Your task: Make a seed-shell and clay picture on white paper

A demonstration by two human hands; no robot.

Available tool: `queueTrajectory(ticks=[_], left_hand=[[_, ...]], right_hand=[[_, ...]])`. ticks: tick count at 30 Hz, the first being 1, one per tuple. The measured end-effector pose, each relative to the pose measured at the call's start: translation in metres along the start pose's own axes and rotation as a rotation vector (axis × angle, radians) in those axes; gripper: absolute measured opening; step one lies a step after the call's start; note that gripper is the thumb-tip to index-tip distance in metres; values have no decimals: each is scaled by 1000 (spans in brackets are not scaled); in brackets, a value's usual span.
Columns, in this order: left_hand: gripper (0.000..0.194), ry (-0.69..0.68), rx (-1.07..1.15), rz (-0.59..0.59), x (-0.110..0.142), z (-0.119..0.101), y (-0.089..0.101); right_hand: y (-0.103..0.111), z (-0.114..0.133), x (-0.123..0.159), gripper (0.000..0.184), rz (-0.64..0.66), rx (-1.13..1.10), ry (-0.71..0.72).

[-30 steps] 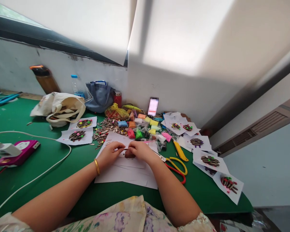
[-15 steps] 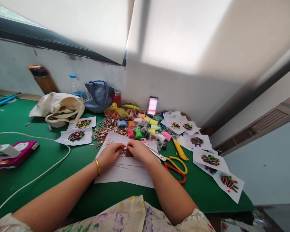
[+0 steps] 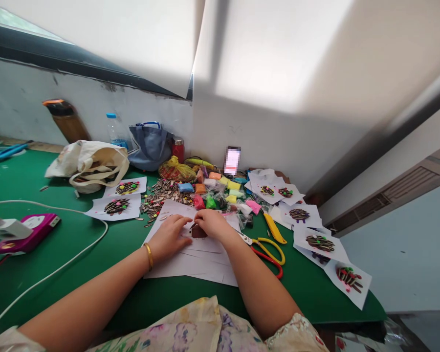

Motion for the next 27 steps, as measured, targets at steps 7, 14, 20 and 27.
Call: queueTrajectory(ticks=[7,14,20,27], left_hand=[[72,-2,-47,91,4,3,0],[76,-86,36,270,2,4,8],[56,-123,28,273,1,8,8],[45,-165,-1,274,-1,8,8]], right_hand=[[1,-19,11,14,-129,-184,-19],[-3,-25,33,15,-150,-237,-15],[-6,-18,26,14,-69,-246,-19],[-5,-17,14,14,72,-247,-39]])
Point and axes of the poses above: each hand's wrist, its own x-axis away from the middle knuckle, its own y-axis out of the back of the hand, z = x × y, the point moved 1 cm from there along -x, towards the middle knuckle, and after that the axes turned 15 degrees about y, right-handed, at the moved point
